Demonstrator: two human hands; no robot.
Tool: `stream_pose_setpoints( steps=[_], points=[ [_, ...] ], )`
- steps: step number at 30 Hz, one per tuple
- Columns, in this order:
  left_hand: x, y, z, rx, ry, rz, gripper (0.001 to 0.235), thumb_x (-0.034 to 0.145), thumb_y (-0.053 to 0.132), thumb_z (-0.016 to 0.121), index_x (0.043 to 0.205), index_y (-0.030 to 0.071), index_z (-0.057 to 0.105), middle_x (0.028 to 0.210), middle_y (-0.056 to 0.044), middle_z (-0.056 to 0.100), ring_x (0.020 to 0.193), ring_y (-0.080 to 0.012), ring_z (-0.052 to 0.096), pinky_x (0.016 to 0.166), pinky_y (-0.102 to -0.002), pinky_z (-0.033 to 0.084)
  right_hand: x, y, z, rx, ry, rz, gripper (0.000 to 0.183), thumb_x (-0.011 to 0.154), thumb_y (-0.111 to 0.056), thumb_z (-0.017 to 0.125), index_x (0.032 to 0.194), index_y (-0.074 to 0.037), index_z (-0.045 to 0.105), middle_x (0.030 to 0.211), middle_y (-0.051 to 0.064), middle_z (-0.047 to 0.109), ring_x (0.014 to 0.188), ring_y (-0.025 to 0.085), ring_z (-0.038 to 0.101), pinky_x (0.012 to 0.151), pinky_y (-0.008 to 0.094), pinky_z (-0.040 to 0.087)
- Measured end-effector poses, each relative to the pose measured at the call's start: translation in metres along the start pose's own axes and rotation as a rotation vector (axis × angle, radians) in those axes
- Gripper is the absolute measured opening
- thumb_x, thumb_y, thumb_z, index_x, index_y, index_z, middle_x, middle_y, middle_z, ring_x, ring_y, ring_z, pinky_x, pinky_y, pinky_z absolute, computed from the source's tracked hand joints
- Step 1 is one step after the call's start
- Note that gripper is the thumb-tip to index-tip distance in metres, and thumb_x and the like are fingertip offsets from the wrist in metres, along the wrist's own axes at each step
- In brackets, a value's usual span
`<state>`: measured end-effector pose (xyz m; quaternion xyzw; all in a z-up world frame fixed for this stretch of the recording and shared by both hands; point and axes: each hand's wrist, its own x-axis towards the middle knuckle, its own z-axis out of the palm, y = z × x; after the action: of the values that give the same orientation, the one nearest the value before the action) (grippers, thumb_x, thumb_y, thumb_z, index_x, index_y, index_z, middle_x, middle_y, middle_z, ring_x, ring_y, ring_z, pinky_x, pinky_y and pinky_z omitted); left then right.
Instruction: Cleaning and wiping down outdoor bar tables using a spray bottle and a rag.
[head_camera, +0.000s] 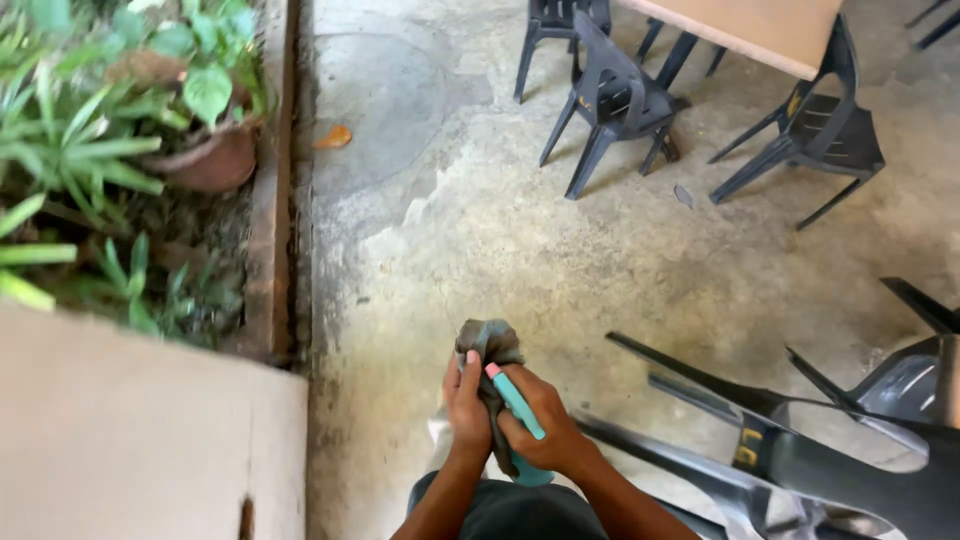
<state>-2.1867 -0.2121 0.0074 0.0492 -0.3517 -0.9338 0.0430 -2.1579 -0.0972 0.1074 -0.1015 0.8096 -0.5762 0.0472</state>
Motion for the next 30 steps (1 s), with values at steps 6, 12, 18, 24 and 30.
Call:
stream_pose_setpoints(
  steps=[6,12,18,24,30],
  points=[
    [0.169,0.029,0.094,0.179,-0.262,-0.013,0.036,0.107,0.019,0.047,0.135,-0.002,0.058,0.125,-0.009,0.068,0.115,-0.0192,0.063,0.101,-0.033,0.048,0.140,-0.008,-0.047,-0.082,0.526,-0.046,0.040,0.081,-0.002,0.063,0.121,-0.001,0.064,0.104,0.013,0.072,0.094,0.023,0.072,0.081,0.033,0.056],
    [0.269,-0.006,0.177,0.394,-0.777,-0.062,0.040,0.111,0.025,0.048,0.140,-0.001,0.054,0.127,-0.007,0.064,0.117,-0.0149,0.059,0.104,-0.030,0.045,0.231,0.008,-0.123,0.008,0.975,0.051,0.028,0.090,-0.006,0.064,0.118,0.001,0.065,0.102,0.011,0.073,0.094,0.018,0.069,0.084,0.031,0.056],
    [0.376,-0.088,0.212,0.302,-0.867,-0.296,0.042,0.113,0.032,0.042,0.140,0.002,0.053,0.123,-0.004,0.062,0.112,-0.0122,0.055,0.101,-0.029,0.045,0.329,0.038,-0.193,-0.162,1.098,0.197,0.031,0.084,-0.006,0.062,0.114,0.000,0.065,0.093,0.014,0.072,0.081,0.022,0.071,0.074,0.034,0.057],
    [0.499,-0.150,0.241,0.221,-0.779,-0.516,0.039,0.116,0.031,0.041,0.134,0.001,0.059,0.113,-0.005,0.061,0.104,-0.0128,0.055,0.095,-0.030,0.046,0.435,0.072,-0.261,-0.230,1.006,0.154,0.022,0.085,-0.009,0.063,0.106,0.000,0.065,0.092,0.017,0.070,0.079,0.031,0.070,0.073,0.038,0.056],
    [0.593,-0.172,0.287,0.167,-0.701,-0.694,0.039,0.110,0.032,0.041,0.130,0.004,0.058,0.109,-0.003,0.065,0.100,-0.0132,0.059,0.092,-0.030,0.048,0.528,0.082,-0.305,-0.320,1.023,0.179,0.030,0.082,-0.009,0.061,0.111,0.000,0.063,0.096,0.021,0.069,0.083,0.039,0.068,0.072,0.043,0.055]
  ],
)
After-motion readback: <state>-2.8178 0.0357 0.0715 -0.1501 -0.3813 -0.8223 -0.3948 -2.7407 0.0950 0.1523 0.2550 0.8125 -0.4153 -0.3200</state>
